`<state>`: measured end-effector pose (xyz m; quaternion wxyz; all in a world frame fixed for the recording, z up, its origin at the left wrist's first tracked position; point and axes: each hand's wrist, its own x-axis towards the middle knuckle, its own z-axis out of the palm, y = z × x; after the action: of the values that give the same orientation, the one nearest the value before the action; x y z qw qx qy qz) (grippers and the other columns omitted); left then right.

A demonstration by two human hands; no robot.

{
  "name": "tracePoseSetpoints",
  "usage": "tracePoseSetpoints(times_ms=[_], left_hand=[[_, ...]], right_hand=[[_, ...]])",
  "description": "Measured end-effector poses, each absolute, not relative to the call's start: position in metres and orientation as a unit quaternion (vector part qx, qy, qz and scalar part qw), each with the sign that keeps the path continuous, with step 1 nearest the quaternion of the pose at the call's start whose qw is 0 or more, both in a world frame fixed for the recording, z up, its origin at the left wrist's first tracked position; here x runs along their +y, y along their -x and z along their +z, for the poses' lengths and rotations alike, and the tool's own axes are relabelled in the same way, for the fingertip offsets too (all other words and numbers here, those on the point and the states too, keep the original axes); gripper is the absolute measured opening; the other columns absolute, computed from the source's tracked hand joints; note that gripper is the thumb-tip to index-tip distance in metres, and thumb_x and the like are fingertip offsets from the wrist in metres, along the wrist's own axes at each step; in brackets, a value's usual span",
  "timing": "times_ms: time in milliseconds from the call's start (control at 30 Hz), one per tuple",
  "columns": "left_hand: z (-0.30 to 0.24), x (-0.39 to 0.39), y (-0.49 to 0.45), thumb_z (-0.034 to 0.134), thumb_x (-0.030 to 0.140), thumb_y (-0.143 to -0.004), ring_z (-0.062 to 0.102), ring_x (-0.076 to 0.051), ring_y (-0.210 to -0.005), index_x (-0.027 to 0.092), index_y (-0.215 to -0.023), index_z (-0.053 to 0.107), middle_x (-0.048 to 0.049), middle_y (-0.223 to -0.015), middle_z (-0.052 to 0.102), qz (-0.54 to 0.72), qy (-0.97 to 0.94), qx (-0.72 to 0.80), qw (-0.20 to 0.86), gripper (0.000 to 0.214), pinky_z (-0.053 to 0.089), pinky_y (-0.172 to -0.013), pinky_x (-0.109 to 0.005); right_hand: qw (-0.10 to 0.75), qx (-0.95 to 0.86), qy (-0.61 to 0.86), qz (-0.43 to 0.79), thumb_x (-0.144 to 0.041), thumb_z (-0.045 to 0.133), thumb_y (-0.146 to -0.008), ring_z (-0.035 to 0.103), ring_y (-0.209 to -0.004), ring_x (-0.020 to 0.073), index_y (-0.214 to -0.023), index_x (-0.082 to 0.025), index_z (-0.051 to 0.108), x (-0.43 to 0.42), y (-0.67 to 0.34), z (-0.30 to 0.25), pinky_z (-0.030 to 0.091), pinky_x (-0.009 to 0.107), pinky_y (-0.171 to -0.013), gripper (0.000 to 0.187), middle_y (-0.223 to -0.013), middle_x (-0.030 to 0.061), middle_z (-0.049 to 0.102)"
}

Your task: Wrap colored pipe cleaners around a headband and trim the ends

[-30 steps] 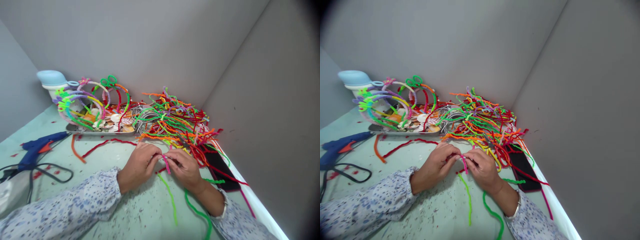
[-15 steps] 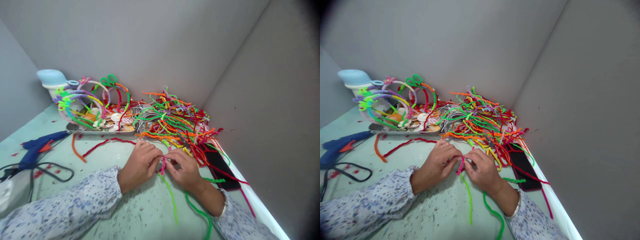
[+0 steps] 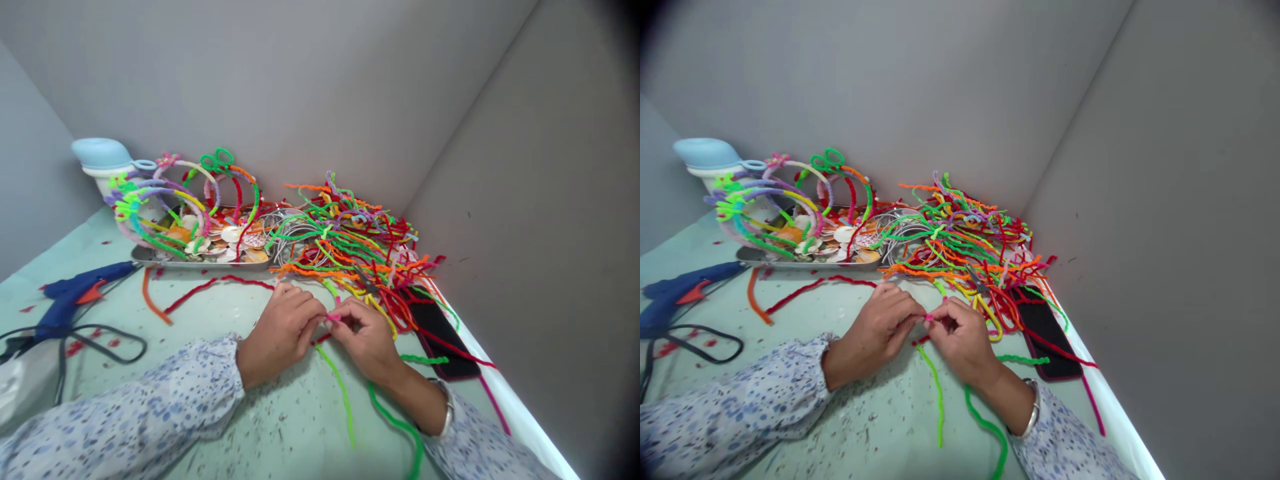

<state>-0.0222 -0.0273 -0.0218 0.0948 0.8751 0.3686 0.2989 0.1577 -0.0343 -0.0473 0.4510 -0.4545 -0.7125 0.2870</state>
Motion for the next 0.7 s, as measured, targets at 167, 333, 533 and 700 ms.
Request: tracePoseSetpoints(times_ms=[167, 333, 533, 700], left_hand=[[-0.0218, -0.0272, 0.0224, 0.041, 0.013, -0.091, 0.051, -0.018, -0.078, 0.018, -0.087, 0.057, -0.0033, -0.08, 0.061, 0.289, -0.878, 0.369, 0.096, 0.017, 0.034, -0.08, -0.036], [-0.0221, -0.0274, 0.0221, 0.042, 0.015, -0.092, 0.049, -0.018, -0.077, 0.018, -0.086, 0.055, -0.0027, -0.08, 0.061, 0.308, -0.867, 0.379, 0.098, 0.015, 0.034, -0.079, -0.036], [-0.0249, -0.0273, 0.0221, 0.043, 0.015, -0.092, 0.047, -0.018, -0.076, 0.017, -0.086, 0.055, -0.0022, -0.079, 0.061, 0.314, -0.866, 0.379, 0.089, 0.014, 0.033, -0.078, -0.036], [-0.0269, -0.0276, 0.0223, 0.044, 0.016, -0.092, 0.047, -0.019, -0.078, 0.018, -0.087, 0.054, -0.0021, -0.08, 0.061, 0.316, -0.867, 0.375, 0.095, 0.011, 0.033, -0.079, -0.036]], right_hand=[[0.433, -0.672, 0.465, 0.381, -0.021, 0.064, -0.079, 0.048, -0.057, 0.0122, -0.07, -0.019, 0.062, -0.032, -0.1582, -0.0489, 0.038, 0.024, -0.053, 0.009, -0.064, -0.0026, 0.054], [0.435, -0.711, 0.452, 0.316, -0.023, 0.062, -0.082, 0.048, -0.06, 0.0124, -0.079, -0.018, 0.062, -0.0316, -0.1565, -0.0471, 0.038, 0.024, -0.055, 0.006, -0.07, -0.0011, 0.053], [0.432, -0.727, 0.447, 0.291, -0.023, 0.058, -0.085, 0.045, -0.059, 0.0116, -0.077, -0.018, 0.06, -0.0333, -0.157, -0.0458, 0.035, 0.024, -0.054, 0.009, -0.068, -0.0022, 0.05], [0.42, -0.703, 0.466, 0.336, -0.026, 0.055, -0.087, 0.044, -0.059, 0.0114, -0.071, -0.019, 0.054, -0.0342, -0.1575, -0.0459, 0.034, 0.024, -0.056, 0.018, -0.067, -0.0032, 0.047]])
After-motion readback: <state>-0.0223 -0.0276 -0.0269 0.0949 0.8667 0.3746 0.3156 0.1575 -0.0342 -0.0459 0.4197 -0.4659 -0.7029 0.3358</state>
